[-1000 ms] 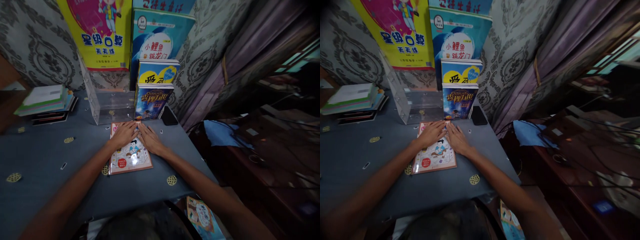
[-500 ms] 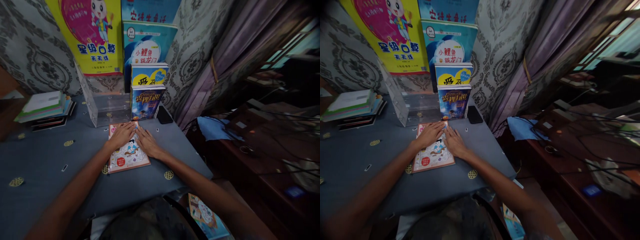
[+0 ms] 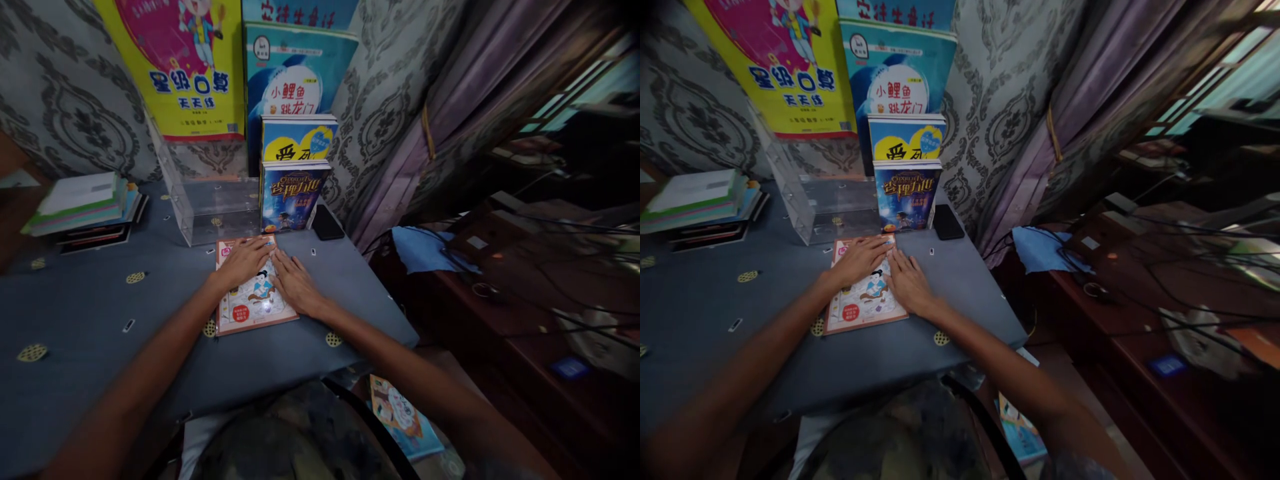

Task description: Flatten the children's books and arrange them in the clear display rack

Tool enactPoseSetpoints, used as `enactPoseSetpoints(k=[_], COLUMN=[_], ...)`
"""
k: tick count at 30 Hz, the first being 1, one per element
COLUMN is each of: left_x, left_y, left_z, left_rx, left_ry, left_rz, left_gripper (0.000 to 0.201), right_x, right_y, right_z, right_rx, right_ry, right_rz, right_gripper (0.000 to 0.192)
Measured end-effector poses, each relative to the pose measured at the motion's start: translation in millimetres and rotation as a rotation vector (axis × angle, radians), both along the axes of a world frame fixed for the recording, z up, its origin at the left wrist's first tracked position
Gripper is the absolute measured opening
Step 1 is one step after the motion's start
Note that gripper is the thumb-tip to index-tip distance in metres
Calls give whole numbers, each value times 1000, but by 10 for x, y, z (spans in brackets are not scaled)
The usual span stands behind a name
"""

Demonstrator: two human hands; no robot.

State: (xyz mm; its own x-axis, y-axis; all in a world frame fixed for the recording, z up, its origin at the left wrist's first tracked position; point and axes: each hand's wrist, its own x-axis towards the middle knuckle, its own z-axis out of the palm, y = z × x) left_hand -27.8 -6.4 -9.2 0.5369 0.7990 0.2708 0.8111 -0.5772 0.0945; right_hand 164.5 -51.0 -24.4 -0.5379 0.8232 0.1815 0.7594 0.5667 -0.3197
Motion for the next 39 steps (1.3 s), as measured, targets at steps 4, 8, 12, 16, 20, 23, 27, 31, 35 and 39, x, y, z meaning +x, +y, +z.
enactPoseSetpoints(k=[4,8,12,16,20,23,27,31,35,39], left_x=[-13,-11,3,-11,-33,-19,20,14,-24,-32], left_y=[-1,0,-14,-70,-152,-200,-240,-263,-274,-282], left_z=[10,21,29,29,36,57,87,69,39,50], left_rx=[5,9,-16,-80,-144,-154,-141,-123,-111,-113], left_ry=[-14,-8,9,7,-8,-1,2,-30,-66,-72], left_rz=[-28,-38,-16,-59,-103,-92,-79,-90,-154,-230], left_gripper=[40,39,40,41,42,42,43,43,42,42], right_x=[32,20,-7,-18,-27,-36,-21,78,245,349], right_y=[-221,-314,-304,-318,-353,-365,-384,-492,-685,-821], right_z=[20,48,94,147,192,214,200,134,99,134], right_rx=[2,16,2,30,92,120,156,184,218,259], right_ry=[0,17,-19,-50,-43,-62,-56,-45,16,50], right_rz=[-6,-27,-40,-41,-62,-70,-59,-8,67,96], right_gripper=[59,56,56,54,47,44,41,42,40,31])
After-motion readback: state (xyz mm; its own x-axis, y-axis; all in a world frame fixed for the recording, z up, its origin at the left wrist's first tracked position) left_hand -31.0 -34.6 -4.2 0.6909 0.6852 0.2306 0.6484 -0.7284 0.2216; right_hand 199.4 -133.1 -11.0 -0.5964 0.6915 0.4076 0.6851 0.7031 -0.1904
